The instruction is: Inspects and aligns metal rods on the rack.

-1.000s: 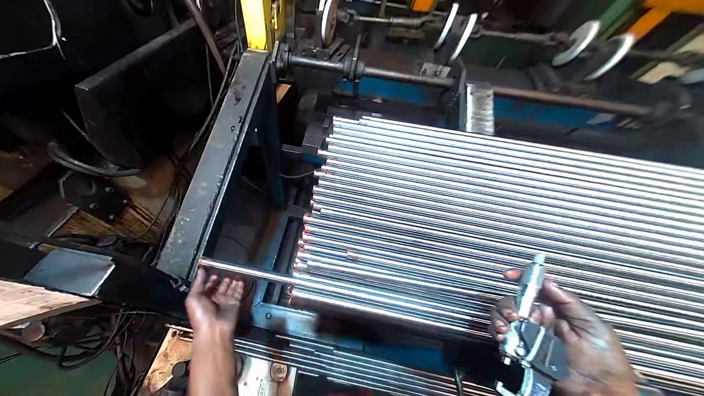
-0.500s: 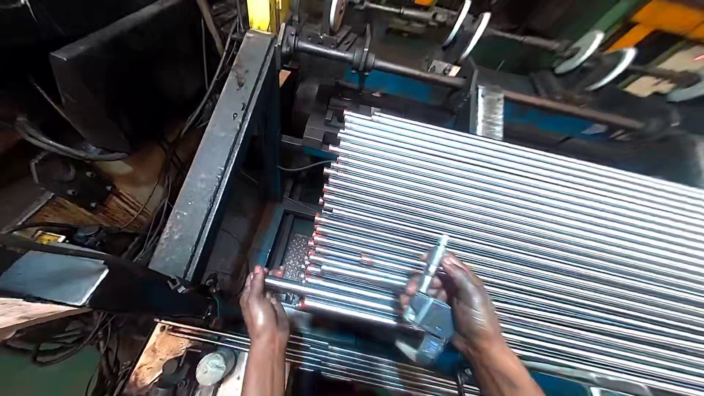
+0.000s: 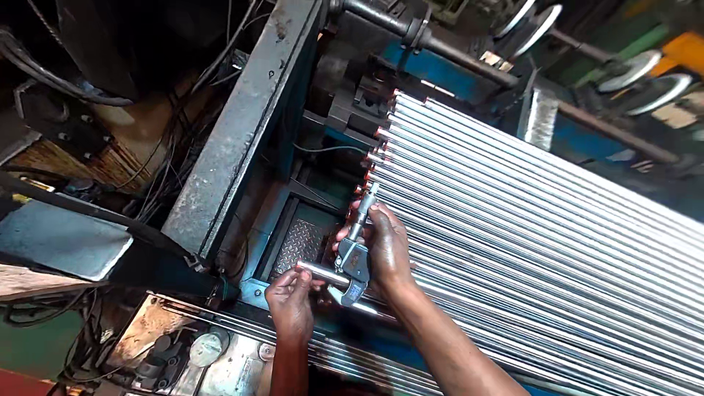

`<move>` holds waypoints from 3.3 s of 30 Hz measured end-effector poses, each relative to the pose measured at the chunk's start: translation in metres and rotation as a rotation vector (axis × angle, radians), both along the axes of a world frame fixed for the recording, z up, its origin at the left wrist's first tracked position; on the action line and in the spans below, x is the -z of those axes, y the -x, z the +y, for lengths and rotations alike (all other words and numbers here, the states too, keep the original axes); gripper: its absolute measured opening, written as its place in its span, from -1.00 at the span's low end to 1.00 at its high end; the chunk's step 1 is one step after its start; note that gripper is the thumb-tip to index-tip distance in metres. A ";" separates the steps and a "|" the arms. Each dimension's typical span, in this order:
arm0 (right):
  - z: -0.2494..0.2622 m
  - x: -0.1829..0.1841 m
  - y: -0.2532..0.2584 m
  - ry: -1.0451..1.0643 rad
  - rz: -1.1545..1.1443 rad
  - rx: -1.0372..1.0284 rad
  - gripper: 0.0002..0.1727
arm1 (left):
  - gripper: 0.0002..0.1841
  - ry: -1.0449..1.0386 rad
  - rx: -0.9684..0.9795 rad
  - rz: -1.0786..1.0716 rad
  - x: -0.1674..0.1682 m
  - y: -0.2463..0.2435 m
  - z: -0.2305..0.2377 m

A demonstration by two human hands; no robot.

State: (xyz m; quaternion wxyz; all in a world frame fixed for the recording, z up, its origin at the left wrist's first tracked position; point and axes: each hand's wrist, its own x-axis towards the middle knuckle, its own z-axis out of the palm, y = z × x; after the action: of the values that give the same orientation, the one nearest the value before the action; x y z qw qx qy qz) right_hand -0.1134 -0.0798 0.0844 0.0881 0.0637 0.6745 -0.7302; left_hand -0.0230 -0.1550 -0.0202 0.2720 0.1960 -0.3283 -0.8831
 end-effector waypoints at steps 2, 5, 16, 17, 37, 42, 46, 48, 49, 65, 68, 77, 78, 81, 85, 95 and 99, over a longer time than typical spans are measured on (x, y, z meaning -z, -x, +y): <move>-0.003 -0.001 0.006 -0.013 -0.012 -0.001 -0.55 | -0.76 -0.002 -0.011 0.044 0.002 0.006 0.001; -0.007 0.000 0.012 -0.043 -0.051 0.008 -0.56 | -0.83 0.022 -0.013 0.091 0.008 0.010 0.000; -0.008 0.010 0.014 -0.024 -0.059 -0.034 -0.72 | -0.86 0.011 0.000 0.094 0.015 0.005 -0.002; -0.008 0.010 0.014 -0.026 -0.055 -0.034 -0.72 | -0.87 0.011 0.000 0.101 0.015 0.005 -0.002; -0.016 0.010 0.012 -0.074 0.016 -0.037 -0.58 | -0.87 0.037 -0.010 0.080 0.018 0.005 -0.003; -0.025 0.014 0.019 -0.015 -0.079 -0.074 -0.65 | -0.88 0.038 -0.010 0.075 0.019 0.004 -0.004; -0.025 0.014 0.020 -0.010 -0.102 -0.074 -0.64 | -0.90 0.026 -0.006 0.074 0.019 0.004 -0.004; -0.025 0.013 0.020 0.002 -0.105 -0.070 -0.64 | -0.90 0.018 -0.006 0.076 0.019 0.004 -0.004; -0.026 0.013 0.020 0.007 -0.108 -0.066 -0.64 | -0.90 0.017 -0.006 0.076 0.019 0.004 -0.004; -0.038 0.013 0.024 0.013 -0.153 -0.077 -0.66 | -0.54 -0.020 -0.019 0.001 0.014 0.006 -0.008; -0.037 0.013 0.024 0.019 -0.153 -0.079 -0.67 | -0.55 -0.029 -0.017 0.019 0.015 0.007 -0.008; -0.008 -0.006 0.013 0.491 -0.473 -0.281 -0.44 | -0.41 -0.055 0.008 -0.075 0.005 0.011 -0.011; 0.005 -0.013 0.009 0.569 -0.484 -0.319 -0.44 | -0.44 0.068 0.018 -0.091 0.003 0.012 -0.016; 0.054 -0.034 -0.003 0.639 -0.471 -0.194 -0.43 | -0.73 0.690 -0.022 -0.168 -0.015 0.018 -0.040; 0.133 -0.030 -0.028 0.615 -0.485 -0.004 -0.40 | -0.60 1.335 0.078 -0.209 -0.053 0.048 -0.047; 0.235 -0.011 -0.064 -0.131 -0.080 0.215 -0.62 | -0.47 2.035 0.800 -0.144 -0.072 0.155 0.045; 0.249 -0.023 -0.044 -0.797 0.107 0.118 -0.51 | -0.53 2.074 0.734 -0.124 -0.074 0.152 0.047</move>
State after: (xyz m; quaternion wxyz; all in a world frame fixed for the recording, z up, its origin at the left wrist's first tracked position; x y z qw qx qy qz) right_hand -0.0690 0.1696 0.1075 -0.0208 0.0933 0.9036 -0.4176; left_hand -0.1753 -0.1076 0.0535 0.0085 -0.1932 -0.9617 -0.1944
